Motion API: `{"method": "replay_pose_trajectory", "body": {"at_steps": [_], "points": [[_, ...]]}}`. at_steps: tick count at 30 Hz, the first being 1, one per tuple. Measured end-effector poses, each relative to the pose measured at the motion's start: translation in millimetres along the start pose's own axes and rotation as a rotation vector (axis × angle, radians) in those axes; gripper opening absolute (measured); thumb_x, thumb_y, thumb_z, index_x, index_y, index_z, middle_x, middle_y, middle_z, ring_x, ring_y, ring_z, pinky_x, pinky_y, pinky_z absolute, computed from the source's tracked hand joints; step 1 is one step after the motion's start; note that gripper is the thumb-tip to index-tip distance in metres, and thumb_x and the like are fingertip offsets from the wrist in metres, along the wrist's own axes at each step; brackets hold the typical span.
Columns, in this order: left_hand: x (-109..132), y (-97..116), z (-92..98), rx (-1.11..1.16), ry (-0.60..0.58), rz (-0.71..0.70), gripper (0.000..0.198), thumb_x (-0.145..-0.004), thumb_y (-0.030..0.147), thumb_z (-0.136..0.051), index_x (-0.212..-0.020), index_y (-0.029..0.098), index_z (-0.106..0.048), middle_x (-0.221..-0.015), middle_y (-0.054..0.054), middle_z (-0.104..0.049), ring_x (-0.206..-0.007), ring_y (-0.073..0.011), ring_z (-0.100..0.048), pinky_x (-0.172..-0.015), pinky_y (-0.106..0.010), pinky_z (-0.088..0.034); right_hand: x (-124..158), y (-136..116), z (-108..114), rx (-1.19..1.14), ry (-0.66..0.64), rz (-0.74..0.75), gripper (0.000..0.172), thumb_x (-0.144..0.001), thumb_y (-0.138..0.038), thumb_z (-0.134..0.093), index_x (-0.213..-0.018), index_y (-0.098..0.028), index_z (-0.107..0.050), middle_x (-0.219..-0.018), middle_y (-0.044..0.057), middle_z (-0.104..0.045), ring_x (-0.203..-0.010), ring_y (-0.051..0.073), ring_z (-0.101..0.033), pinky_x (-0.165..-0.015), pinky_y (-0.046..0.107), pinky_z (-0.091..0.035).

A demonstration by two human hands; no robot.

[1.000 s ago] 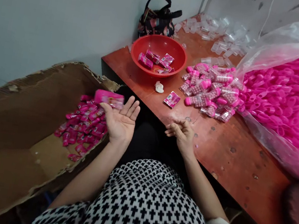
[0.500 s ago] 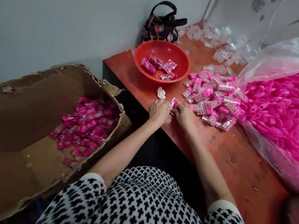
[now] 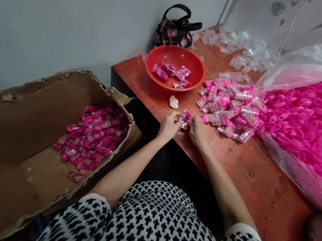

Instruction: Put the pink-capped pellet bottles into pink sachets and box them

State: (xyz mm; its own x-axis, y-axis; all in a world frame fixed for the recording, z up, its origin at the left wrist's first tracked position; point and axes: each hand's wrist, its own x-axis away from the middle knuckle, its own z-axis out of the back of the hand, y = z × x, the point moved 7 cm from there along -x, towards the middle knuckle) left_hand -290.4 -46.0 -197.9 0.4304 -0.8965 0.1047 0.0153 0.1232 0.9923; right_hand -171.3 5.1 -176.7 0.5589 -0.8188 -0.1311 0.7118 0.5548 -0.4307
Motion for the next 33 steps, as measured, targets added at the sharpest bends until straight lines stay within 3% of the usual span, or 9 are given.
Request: {"method": "replay_pose_trajectory", "body": {"at_steps": [5,9,13,18,22,25,28,30,33], "points": [[12,-2,4.7,0.149,-0.014,0.006,0.035,-0.065,0.025,-0.070,-0.099,0.018,-0.061,-0.065,0.002,-0.064,-0.053,-0.0124,-0.060,-0.055,-0.023,-0.048,-4,-12,3,0.157,-0.020,-0.021,0.021,-0.093,-0.026,-0.033,-0.096,-0.016,-0.051,-0.094,0.012,-0.059,-0.079,0.022,-0.054,-0.063,0.030,-0.035],[31,8,20.3,0.036,0.012,-0.088,0.043,-0.070,0.027,-0.068,-0.111,0.019,-0.057,-0.064,0.003,-0.064,-0.052,-0.0117,-0.059,-0.059,-0.023,-0.048,-25,3,28,0.149,0.106,-0.225,0.020,-0.092,-0.019,-0.032,-0.100,-0.013,-0.050,-0.100,0.015,-0.059,-0.083,0.023,-0.056,-0.068,0.032,-0.038],[53,22,56.6,-0.081,0.194,-0.199,0.040,-0.075,0.030,-0.066,-0.113,0.023,-0.058,-0.086,-0.003,-0.069,-0.077,-0.0168,-0.065,-0.077,-0.028,-0.049,-23,-10,57,-0.060,0.190,-0.159,0.012,-0.088,-0.020,-0.041,-0.089,-0.016,-0.052,-0.084,0.009,-0.062,-0.080,0.022,-0.058,-0.073,0.034,-0.041],[63,47,92.6,-0.199,0.330,-0.418,0.028,-0.076,0.028,-0.066,-0.104,0.022,-0.067,-0.110,-0.009,-0.067,-0.108,-0.0233,-0.060,-0.102,-0.036,-0.039,23,-54,48,-0.668,-0.149,0.071,0.013,-0.084,-0.031,-0.053,-0.088,-0.019,-0.058,-0.075,0.003,-0.064,-0.065,0.016,-0.060,-0.065,0.031,-0.050],[67,63,85.8,-0.330,0.178,-0.649,0.020,-0.080,0.026,-0.062,-0.099,0.022,-0.069,-0.108,-0.008,-0.069,-0.110,-0.0229,-0.060,-0.100,-0.040,-0.044,39,-49,34,-1.117,-0.323,-0.202,0.044,-0.073,-0.048,-0.067,-0.106,-0.020,-0.059,-0.102,0.008,-0.067,-0.082,0.018,-0.065,-0.066,0.031,-0.055],[85,76,66.3,-0.555,0.066,-0.990,0.022,-0.086,0.021,-0.055,-0.105,0.022,-0.066,-0.112,-0.005,-0.068,-0.113,-0.0196,-0.059,-0.099,-0.039,-0.048,37,-47,32,-1.405,-0.391,-0.401,0.050,-0.075,-0.060,-0.058,-0.100,-0.017,-0.062,-0.085,0.008,-0.069,-0.068,0.015,-0.065,-0.057,0.027,-0.055],[101,80,52.0,-0.704,0.067,-1.249,0.026,-0.087,0.014,-0.050,-0.109,0.022,-0.062,-0.115,-0.003,-0.067,-0.116,-0.0176,-0.056,-0.100,-0.039,-0.047,34,-55,35,-1.490,-0.464,-0.393,0.035,-0.070,-0.043,-0.072,-0.088,-0.015,-0.066,-0.069,0.001,-0.066,-0.053,0.008,-0.058,-0.050,0.019,-0.051],[99,79,48.2,-0.714,0.121,-1.250,0.027,-0.087,0.013,-0.049,-0.109,0.023,-0.062,-0.114,-0.003,-0.068,-0.117,-0.0177,-0.056,-0.101,-0.038,-0.046,31,-58,35,-1.483,-0.444,-0.352,0.028,-0.064,-0.029,-0.077,-0.085,-0.014,-0.067,-0.067,-0.001,-0.064,-0.050,0.005,-0.055,-0.047,0.014,-0.048],[80,69,51.1,-0.583,0.241,-0.980,0.031,-0.089,0.015,-0.044,-0.116,0.022,-0.058,-0.120,-0.007,-0.064,-0.118,-0.0185,-0.055,-0.101,-0.037,-0.045,27,-49,25,-1.452,-0.277,-0.383,0.030,-0.061,-0.024,-0.079,-0.086,-0.014,-0.065,-0.069,-0.002,-0.065,-0.050,0.005,-0.056,-0.045,0.014,-0.048]]}}
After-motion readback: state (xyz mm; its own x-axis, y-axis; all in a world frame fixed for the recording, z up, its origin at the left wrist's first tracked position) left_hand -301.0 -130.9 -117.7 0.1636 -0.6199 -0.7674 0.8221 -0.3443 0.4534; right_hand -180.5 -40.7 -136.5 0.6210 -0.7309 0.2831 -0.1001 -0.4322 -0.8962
